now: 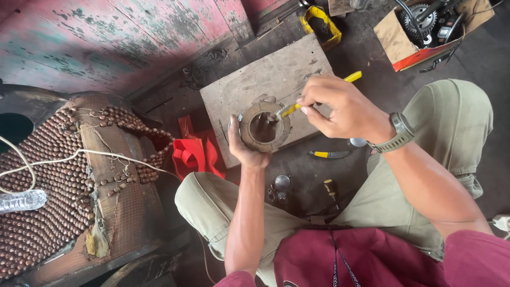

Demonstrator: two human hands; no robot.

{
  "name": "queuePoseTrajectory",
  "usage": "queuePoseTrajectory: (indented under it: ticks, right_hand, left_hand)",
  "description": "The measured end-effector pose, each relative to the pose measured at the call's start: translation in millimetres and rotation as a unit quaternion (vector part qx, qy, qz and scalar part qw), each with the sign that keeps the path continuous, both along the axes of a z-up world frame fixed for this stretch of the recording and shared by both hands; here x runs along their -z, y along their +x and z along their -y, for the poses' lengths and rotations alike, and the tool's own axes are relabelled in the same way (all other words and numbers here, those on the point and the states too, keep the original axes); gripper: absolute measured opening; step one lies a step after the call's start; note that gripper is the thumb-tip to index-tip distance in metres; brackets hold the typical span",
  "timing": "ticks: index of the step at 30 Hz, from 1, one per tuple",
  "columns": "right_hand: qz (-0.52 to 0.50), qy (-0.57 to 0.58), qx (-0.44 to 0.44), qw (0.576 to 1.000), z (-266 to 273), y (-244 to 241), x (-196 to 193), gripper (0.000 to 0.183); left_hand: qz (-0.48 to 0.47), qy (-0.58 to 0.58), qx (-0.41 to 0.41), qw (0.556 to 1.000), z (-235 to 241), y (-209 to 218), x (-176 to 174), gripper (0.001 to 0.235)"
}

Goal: Using a utility knife to scrape and clean the friction surface of motorcycle brake shoes.

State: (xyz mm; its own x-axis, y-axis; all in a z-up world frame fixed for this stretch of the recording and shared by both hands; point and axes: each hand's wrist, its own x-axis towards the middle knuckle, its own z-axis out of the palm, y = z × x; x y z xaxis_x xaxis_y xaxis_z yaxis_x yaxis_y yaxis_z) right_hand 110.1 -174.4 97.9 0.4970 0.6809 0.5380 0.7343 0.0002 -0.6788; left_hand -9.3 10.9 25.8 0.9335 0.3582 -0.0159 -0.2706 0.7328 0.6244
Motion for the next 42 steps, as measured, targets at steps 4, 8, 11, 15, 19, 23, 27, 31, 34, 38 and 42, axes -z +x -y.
queuePoseTrajectory:
  ticks: [4, 8, 11, 15, 19, 23, 27, 31, 34, 38, 42]
  right_hand:
    - [0.097, -0.085, 0.095, 0.987, 9.3, 15.5, 20.3, 0.014]
    - [-0.055, -0.001, 0.069, 0.996, 5.8, 7.7, 10.3, 0.013]
    - [-0.190, 0.032, 0.026, 0.981, -0.5, 1.4, 16.6, 0.013]
    - [-0.355, 0.058, -0.029, 0.933, -7.6, -5.3, 33.2, 0.018]
    - [-0.411, 0.055, -0.049, 0.909, -10.9, -12.8, 32.5, 0.018]
    - [-0.442, 0.056, -0.032, 0.895, -12.6, -12.6, 28.7, 0.008]
    - [-0.476, 0.071, -0.004, 0.877, -14.9, -12.7, 27.8, 0.010]
    - [-0.468, 0.081, 0.034, 0.879, -19.8, -10.1, 33.1, 0.009]
    - [-0.457, 0.070, 0.053, 0.885, -19.0, -10.1, 28.8, 0.009]
    - [-0.354, 0.032, 0.070, 0.932, -9.7, -3.6, 28.8, 0.014]
    - [-0.130, -0.015, 0.125, 0.984, -2.8, -0.2, 16.1, 0.031]
  left_hand:
    - [0.006, -0.008, 0.000, 1.000, -2.2, -0.6, 1.5, 0.074]
    - [-0.003, -0.018, -0.005, 1.000, -3.6, 0.4, 5.9, 0.075]
    - [-0.011, -0.033, -0.003, 0.999, -2.3, 0.8, 6.8, 0.075]
    - [-0.025, -0.064, 0.003, 0.998, 1.5, 0.0, -3.0, 0.073]
    - [-0.052, -0.119, -0.008, 0.991, 1.4, 0.0, 2.1, 0.067]
    - [-0.083, -0.115, -0.017, 0.990, 1.2, 0.7, 17.5, 0.072]
    - [-0.080, -0.165, -0.016, 0.983, 4.9, 1.5, 48.3, 0.086]
    - [-0.053, -0.087, -0.029, 0.994, 13.5, 7.9, 52.5, 0.076]
    - [-0.049, 0.135, -0.039, 0.989, 15.3, 9.0, 38.0, 0.042]
    - [-0.062, 0.173, -0.039, 0.982, 7.3, 8.0, 33.7, 0.031]
    - [-0.090, 0.213, -0.016, 0.973, 7.9, 1.7, -5.5, 0.033]
